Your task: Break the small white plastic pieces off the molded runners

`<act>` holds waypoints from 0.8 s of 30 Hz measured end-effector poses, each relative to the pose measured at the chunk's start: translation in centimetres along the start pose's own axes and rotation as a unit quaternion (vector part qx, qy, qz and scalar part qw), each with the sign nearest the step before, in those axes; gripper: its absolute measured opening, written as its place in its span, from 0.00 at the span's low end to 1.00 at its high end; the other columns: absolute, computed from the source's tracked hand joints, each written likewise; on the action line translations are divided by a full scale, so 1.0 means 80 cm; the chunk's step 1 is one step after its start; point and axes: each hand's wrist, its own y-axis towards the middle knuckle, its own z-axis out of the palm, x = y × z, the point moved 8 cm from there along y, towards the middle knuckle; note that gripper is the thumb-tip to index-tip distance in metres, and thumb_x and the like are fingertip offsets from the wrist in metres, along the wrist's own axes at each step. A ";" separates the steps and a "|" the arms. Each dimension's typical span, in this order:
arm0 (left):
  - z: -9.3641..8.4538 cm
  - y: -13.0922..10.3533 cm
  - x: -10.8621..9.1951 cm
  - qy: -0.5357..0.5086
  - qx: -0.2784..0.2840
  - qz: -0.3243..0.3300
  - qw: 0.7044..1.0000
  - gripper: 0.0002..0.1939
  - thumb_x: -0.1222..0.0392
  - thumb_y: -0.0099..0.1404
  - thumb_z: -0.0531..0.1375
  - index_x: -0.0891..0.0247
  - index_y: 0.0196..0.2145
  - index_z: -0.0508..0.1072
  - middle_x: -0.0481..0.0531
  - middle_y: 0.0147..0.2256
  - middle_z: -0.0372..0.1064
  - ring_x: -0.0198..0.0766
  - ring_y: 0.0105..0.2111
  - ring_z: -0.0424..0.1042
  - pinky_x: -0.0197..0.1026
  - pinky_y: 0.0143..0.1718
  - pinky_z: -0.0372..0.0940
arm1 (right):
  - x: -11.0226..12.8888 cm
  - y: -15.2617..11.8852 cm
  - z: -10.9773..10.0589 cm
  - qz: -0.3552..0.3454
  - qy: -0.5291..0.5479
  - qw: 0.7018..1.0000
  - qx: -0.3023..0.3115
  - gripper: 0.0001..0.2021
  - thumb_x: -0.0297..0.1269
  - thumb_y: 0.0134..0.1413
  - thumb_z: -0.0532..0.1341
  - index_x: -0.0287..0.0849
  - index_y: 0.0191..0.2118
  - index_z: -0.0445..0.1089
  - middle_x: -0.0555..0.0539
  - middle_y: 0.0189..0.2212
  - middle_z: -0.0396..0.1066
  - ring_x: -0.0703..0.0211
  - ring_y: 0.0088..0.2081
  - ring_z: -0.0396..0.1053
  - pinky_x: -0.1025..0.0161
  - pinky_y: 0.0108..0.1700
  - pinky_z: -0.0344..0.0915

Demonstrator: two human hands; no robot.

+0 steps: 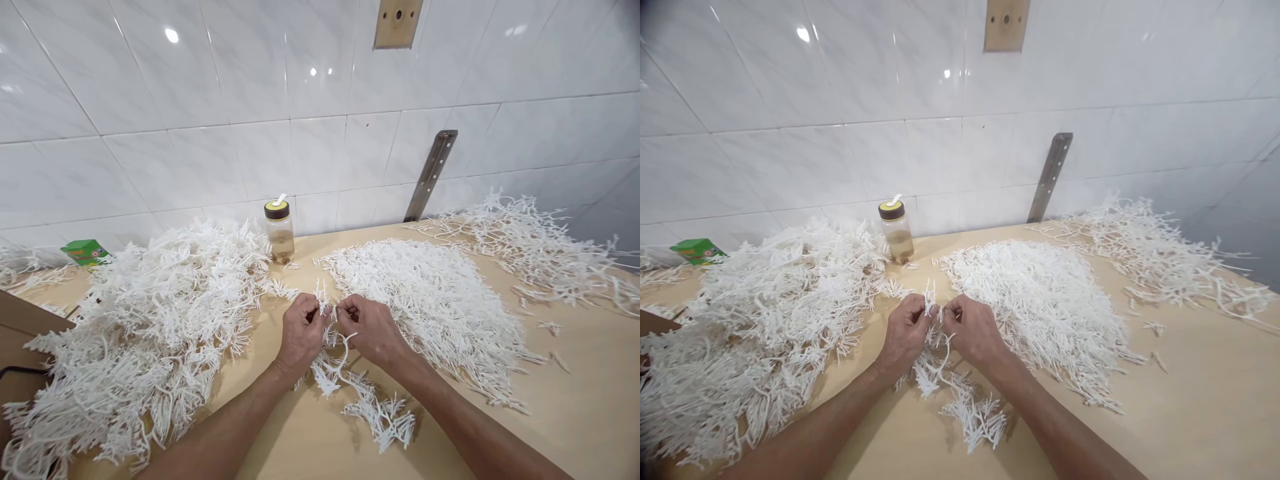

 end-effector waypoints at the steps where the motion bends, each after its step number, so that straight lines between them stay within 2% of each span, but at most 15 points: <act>1: -0.001 0.000 -0.004 -0.012 -0.001 0.007 1.000 0.14 0.61 0.63 0.57 0.62 0.20 0.62 0.48 0.27 0.61 0.34 0.28 0.60 0.36 0.28 0.55 | -0.006 0.003 -0.001 0.021 0.013 1.000 -0.005 0.07 0.33 0.52 0.56 0.42 0.30 0.71 0.50 0.23 0.74 0.59 0.24 0.71 0.65 0.25 0.62; 4: -0.002 0.001 -0.008 -0.026 0.010 0.012 1.000 0.15 0.59 0.64 0.57 0.62 0.20 0.63 0.49 0.28 0.62 0.34 0.28 0.61 0.36 0.28 0.56 | -0.022 0.009 -0.013 0.065 0.027 0.997 -0.035 0.06 0.33 0.52 0.56 0.42 0.30 0.70 0.49 0.20 0.73 0.58 0.22 0.71 0.65 0.22 0.63; 6: 0.000 0.004 -0.003 -0.020 0.018 0.007 1.000 0.19 0.56 0.65 0.58 0.62 0.19 0.61 0.48 0.25 0.59 0.34 0.27 0.59 0.37 0.28 0.55 | -0.025 0.009 -0.026 0.064 0.028 0.995 -0.066 0.06 0.36 0.54 0.57 0.43 0.32 0.70 0.50 0.20 0.72 0.58 0.21 0.71 0.64 0.22 0.64; 8: 0.002 0.006 0.005 -0.021 0.022 -0.011 0.999 0.22 0.53 0.64 0.59 0.62 0.18 0.57 0.46 0.22 0.54 0.34 0.26 0.57 0.37 0.28 0.54 | -0.019 0.008 -0.039 0.032 0.012 0.994 -0.105 0.07 0.38 0.55 0.57 0.43 0.34 0.70 0.49 0.23 0.73 0.58 0.22 0.72 0.64 0.24 0.65; 11: 0.005 0.007 0.018 -0.041 0.030 -0.054 0.997 0.23 0.49 0.63 0.59 0.61 0.18 0.54 0.44 0.21 0.50 0.32 0.24 0.53 0.36 0.26 0.52 | -0.001 0.001 -0.049 -0.045 -0.021 0.987 -0.151 0.07 0.35 0.56 0.56 0.42 0.37 0.70 0.46 0.32 0.75 0.57 0.29 0.74 0.62 0.29 0.67; 13: 0.008 0.006 0.022 -0.045 0.040 -0.075 0.995 0.24 0.47 0.62 0.59 0.61 0.18 0.54 0.44 0.21 0.50 0.32 0.24 0.53 0.36 0.25 0.51 | 0.011 -0.002 -0.044 -0.093 -0.017 0.985 -0.142 0.09 0.35 0.57 0.55 0.42 0.40 0.71 0.44 0.36 0.75 0.57 0.32 0.74 0.62 0.32 0.68; 15: 0.010 0.005 0.023 -0.041 0.049 -0.082 0.995 0.23 0.47 0.61 0.59 0.62 0.18 0.55 0.44 0.21 0.50 0.32 0.24 0.53 0.36 0.25 0.51 | 0.018 -0.004 -0.033 -0.116 -0.004 0.988 -0.102 0.10 0.37 0.59 0.56 0.42 0.41 0.73 0.44 0.39 0.75 0.58 0.33 0.73 0.61 0.34 0.69; 19: 0.011 0.004 0.023 -0.028 0.053 -0.078 0.995 0.22 0.49 0.62 0.59 0.62 0.18 0.57 0.44 0.21 0.51 0.32 0.24 0.53 0.36 0.25 0.50 | 0.020 -0.005 -0.015 -0.101 0.010 0.994 -0.037 0.09 0.38 0.59 0.58 0.43 0.37 0.75 0.45 0.36 0.75 0.58 0.32 0.71 0.59 0.36 0.70; 24: 0.010 0.004 0.020 -0.005 0.050 -0.062 0.997 0.21 0.52 0.62 0.58 0.62 0.18 0.56 0.44 0.21 0.52 0.33 0.24 0.54 0.36 0.26 0.51 | 0.022 -0.006 -0.014 -0.110 0.000 0.993 -0.051 0.07 0.35 0.57 0.59 0.43 0.34 0.75 0.46 0.34 0.75 0.58 0.33 0.71 0.60 0.37 0.68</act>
